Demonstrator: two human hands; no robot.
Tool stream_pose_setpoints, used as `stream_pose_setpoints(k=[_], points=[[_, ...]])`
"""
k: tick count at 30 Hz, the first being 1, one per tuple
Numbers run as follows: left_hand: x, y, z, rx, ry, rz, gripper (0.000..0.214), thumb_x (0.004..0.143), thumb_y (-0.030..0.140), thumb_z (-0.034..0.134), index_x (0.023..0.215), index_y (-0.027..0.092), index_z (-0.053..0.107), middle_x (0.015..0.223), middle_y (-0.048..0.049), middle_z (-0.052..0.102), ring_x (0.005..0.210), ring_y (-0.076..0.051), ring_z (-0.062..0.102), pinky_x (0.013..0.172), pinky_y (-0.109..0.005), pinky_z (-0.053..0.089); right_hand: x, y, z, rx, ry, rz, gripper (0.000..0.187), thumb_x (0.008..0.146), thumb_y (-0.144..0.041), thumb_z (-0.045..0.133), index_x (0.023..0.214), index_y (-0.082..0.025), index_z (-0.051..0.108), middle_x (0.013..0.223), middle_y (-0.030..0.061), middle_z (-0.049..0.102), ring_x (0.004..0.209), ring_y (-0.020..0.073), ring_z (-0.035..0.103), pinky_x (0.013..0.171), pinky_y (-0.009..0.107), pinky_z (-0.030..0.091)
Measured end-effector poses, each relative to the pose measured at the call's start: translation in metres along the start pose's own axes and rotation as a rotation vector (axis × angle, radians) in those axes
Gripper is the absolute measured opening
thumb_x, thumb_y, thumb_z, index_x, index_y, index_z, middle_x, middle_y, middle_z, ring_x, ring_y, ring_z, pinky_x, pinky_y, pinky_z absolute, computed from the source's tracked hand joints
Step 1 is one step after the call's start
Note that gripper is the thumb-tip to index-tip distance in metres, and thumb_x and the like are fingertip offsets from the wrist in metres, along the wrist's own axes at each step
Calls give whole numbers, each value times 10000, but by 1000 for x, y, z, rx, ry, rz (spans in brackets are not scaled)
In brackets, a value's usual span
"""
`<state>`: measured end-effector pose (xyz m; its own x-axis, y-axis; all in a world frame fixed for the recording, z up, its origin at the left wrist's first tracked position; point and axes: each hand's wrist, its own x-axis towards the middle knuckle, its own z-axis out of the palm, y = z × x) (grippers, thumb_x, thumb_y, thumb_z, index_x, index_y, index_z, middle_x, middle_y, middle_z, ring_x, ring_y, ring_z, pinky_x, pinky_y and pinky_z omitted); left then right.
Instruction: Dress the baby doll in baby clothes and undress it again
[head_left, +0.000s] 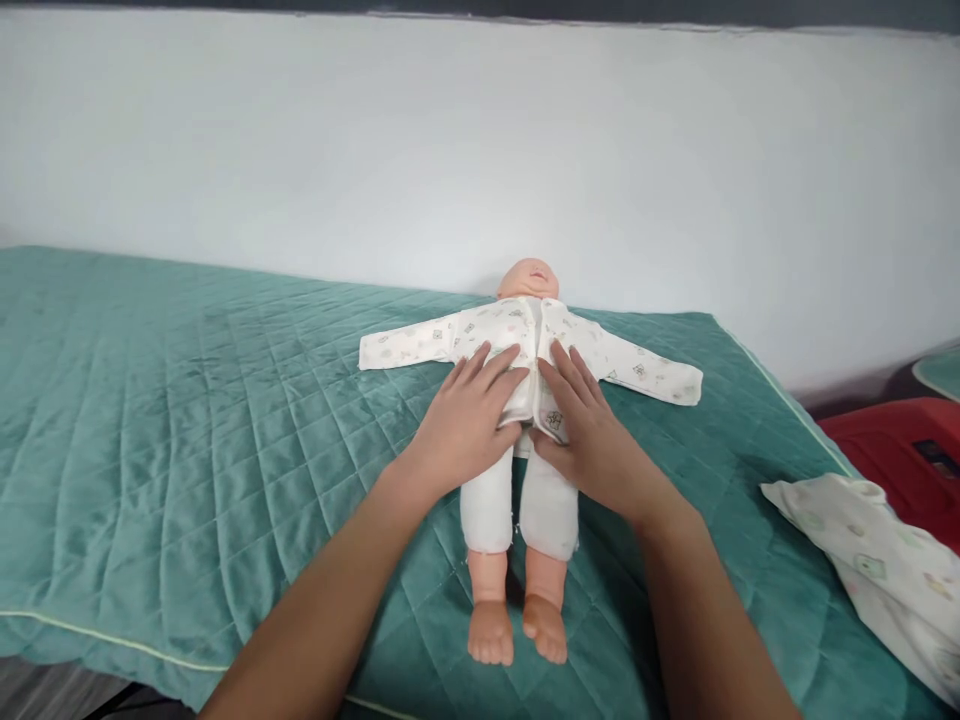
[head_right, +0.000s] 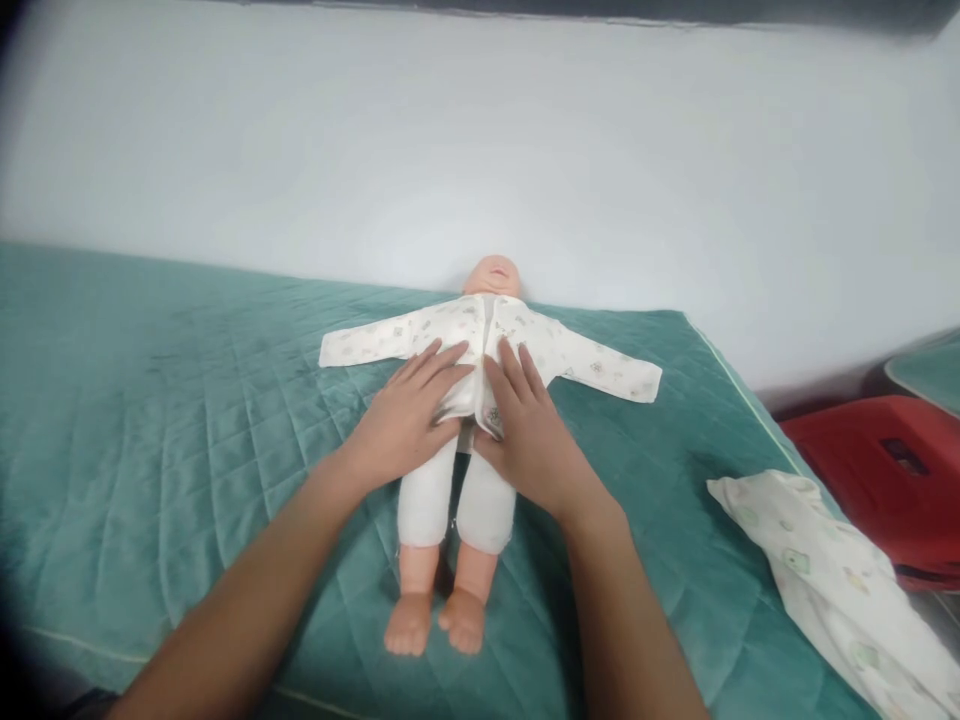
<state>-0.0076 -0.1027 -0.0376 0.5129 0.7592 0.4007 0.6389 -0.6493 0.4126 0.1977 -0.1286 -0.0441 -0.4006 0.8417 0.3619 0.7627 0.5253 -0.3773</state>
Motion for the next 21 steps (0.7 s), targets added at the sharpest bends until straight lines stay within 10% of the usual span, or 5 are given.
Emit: stream_pose_setpoints(k=[9,14,21], points=[[9,-19,-1,-766,575,-532,241,909,412,601,945,195,701,929,-29,730,908,-217,677,844,-334,533,7,3,-2,310,381,360,450,920,-311,583,1366,-256,597,1261,70,707,1103,263,670,965,446,531],[13,-36,0,-1159,778,-670,252,777,370,714,935,185,650,898,-22,680,832,-185,649,784,-309,518,10,11,-3,532,583,573,218,857,-367,635,1000,-211,689,826,0,676,688,150,580,613,277,487],[12,-67,6,-1132,968,-835,232,695,271,715,890,211,604,870,1,627,816,-153,614,739,-269,510,15,18,-7,885,731,806,234,736,-363,729,915,-225,667,565,-93,451,418,67,292,375,227,212]])
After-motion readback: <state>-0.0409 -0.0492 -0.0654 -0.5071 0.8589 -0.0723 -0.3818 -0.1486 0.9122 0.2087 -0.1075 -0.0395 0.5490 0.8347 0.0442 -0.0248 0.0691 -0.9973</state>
